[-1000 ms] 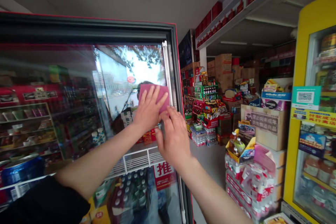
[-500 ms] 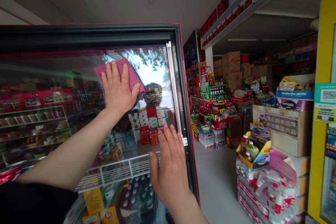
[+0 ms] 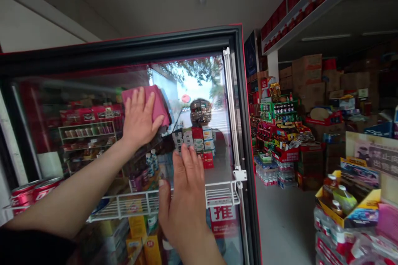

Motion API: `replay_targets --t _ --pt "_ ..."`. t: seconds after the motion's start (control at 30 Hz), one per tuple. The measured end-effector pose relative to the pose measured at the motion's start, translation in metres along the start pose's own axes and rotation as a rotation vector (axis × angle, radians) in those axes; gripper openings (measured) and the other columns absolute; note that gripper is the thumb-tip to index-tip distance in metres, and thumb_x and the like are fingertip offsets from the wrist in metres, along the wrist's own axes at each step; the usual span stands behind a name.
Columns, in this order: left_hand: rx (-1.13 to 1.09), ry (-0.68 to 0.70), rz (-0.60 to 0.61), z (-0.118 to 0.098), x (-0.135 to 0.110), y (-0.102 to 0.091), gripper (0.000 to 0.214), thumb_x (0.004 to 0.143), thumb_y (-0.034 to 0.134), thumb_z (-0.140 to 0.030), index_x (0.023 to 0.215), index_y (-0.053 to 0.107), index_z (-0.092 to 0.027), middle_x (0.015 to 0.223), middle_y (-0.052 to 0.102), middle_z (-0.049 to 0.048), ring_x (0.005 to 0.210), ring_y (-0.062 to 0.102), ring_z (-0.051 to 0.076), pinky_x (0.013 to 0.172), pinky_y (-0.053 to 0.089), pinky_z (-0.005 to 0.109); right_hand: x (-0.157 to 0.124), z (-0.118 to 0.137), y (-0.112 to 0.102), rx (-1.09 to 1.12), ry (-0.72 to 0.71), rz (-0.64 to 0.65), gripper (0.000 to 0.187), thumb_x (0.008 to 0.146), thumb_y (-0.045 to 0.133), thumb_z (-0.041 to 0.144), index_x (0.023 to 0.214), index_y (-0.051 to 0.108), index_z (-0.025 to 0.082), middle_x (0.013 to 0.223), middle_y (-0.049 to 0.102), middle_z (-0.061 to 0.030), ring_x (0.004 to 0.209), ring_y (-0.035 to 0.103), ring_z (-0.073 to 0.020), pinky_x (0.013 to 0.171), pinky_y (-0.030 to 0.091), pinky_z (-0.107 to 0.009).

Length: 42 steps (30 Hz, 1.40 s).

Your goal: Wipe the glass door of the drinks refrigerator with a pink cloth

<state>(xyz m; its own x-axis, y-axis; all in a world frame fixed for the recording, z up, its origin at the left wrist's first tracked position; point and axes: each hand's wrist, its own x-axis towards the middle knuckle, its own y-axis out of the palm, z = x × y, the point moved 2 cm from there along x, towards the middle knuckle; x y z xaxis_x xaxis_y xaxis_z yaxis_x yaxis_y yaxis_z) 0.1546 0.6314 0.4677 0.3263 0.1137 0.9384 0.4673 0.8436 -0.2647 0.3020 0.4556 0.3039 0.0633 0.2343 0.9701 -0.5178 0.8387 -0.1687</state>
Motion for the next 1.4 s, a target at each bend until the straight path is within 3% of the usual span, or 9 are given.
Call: replay_targets --t 0.17,0.37,0.5,0.67,0.77,0.93,1.03,1.27,1.4 --pt "-0.038 -0.176 -0.042 0.002 -0.002 -0.013 0.089 0.104 0.051 -0.056 0.176 0.022 -0.011 0.186 0.009 0.0244 0.174 0.003 0.045 0.139 0.007 0.07 -0.003 0.012 0.023 0.062 0.027 -0.003 0.06 0.106 0.055 0.023 0.165 0.041 0.018 0.176 0.043 -0.0175 0.167 0.038 -0.0319 0.129 0.048 -0.067" --pt "0.067 0.24 0.145 -0.023 -0.061 -0.005 0.106 0.095 0.064 -0.069 0.177 0.019 -0.018 0.186 0.009 0.0235 0.173 0.005 0.045 0.139 0.009 0.07 -0.008 0.028 0.047 0.106 0.027 -0.005 0.061 0.105 0.055 0.023 0.165 0.042 0.021 0.174 0.047 -0.0165 0.165 0.042 -0.0333 0.126 0.05 -0.068" --pt "0.096 0.299 0.152 0.025 -0.063 -0.012 0.102 0.096 0.063 -0.071 0.176 0.024 -0.023 0.186 0.017 0.02 0.174 0.012 0.041 0.14 0.011 0.065 -0.005 0.037 0.064 0.091 0.001 -0.001 0.058 0.106 0.055 0.024 0.163 0.043 0.021 0.172 0.049 -0.0178 0.163 0.044 -0.0343 0.124 0.051 -0.07" --pt "0.05 -0.059 -0.029 0.101 -0.027 -0.028 0.1 0.1 0.053 -0.073 0.176 0.023 -0.017 0.186 0.012 0.023 0.174 0.009 0.042 0.139 0.009 0.067 -0.004 0.051 0.078 0.083 0.012 -0.017 0.056 0.106 0.055 0.023 0.161 0.045 0.021 0.172 0.049 -0.0182 0.163 0.044 -0.0349 0.124 0.051 -0.071" --pt "0.027 -0.162 -0.104 0.108 -0.027 -0.028 0.101 0.101 0.051 -0.073 0.177 0.018 -0.017 0.186 0.01 0.0231 0.174 0.006 0.043 0.138 0.008 0.069 -0.006 0.06 0.084 0.071 0.025 -0.022 0.056 0.106 0.056 0.023 0.16 0.046 0.021 0.172 0.049 -0.0181 0.163 0.044 -0.0353 0.123 0.052 -0.071" --pt "0.085 0.243 0.102 0.082 -0.072 -0.02 0.1 0.096 0.06 -0.073 0.176 0.025 -0.024 0.186 0.017 0.0185 0.174 0.013 0.04 0.14 0.013 0.065 -0.009 0.067 0.106 0.078 0.013 -0.01 0.057 0.106 0.056 0.024 0.162 0.045 0.022 0.171 0.05 -0.0176 0.162 0.045 -0.0354 0.122 0.053 -0.071" --pt "0.097 0.433 0.209 0.093 -0.09 -0.021 0.1 0.093 0.064 -0.075 0.175 0.031 -0.029 0.185 0.023 0.0145 0.173 0.02 0.038 0.141 0.013 0.061 -0.01 0.069 0.124 0.089 0.007 0.019 0.059 0.105 0.057 0.024 0.163 0.044 0.023 0.172 0.049 -0.0175 0.162 0.046 -0.0359 0.122 0.053 -0.07" --pt "0.044 -0.118 -0.036 0.201 -0.057 -0.048 0.102 0.099 0.051 -0.075 0.177 0.018 -0.019 0.187 0.01 0.0202 0.174 0.007 0.041 0.14 0.007 0.066 -0.012 0.089 0.138 0.101 -0.002 0.056 0.057 0.104 0.058 0.024 0.161 0.047 0.023 0.171 0.05 -0.0167 0.162 0.045 -0.0363 0.122 0.053 -0.071" --pt "-0.01 -0.382 -0.17 0.22 -0.058 -0.055 0.101 0.102 0.045 -0.074 0.177 0.014 -0.014 0.187 0.006 0.0232 0.174 0.005 0.043 0.139 0.008 0.069 -0.014 0.102 0.14 0.093 -0.004 0.054 0.055 0.105 0.058 0.024 0.159 0.048 0.023 0.171 0.05 -0.0162 0.163 0.044 -0.0358 0.121 0.054 -0.07"
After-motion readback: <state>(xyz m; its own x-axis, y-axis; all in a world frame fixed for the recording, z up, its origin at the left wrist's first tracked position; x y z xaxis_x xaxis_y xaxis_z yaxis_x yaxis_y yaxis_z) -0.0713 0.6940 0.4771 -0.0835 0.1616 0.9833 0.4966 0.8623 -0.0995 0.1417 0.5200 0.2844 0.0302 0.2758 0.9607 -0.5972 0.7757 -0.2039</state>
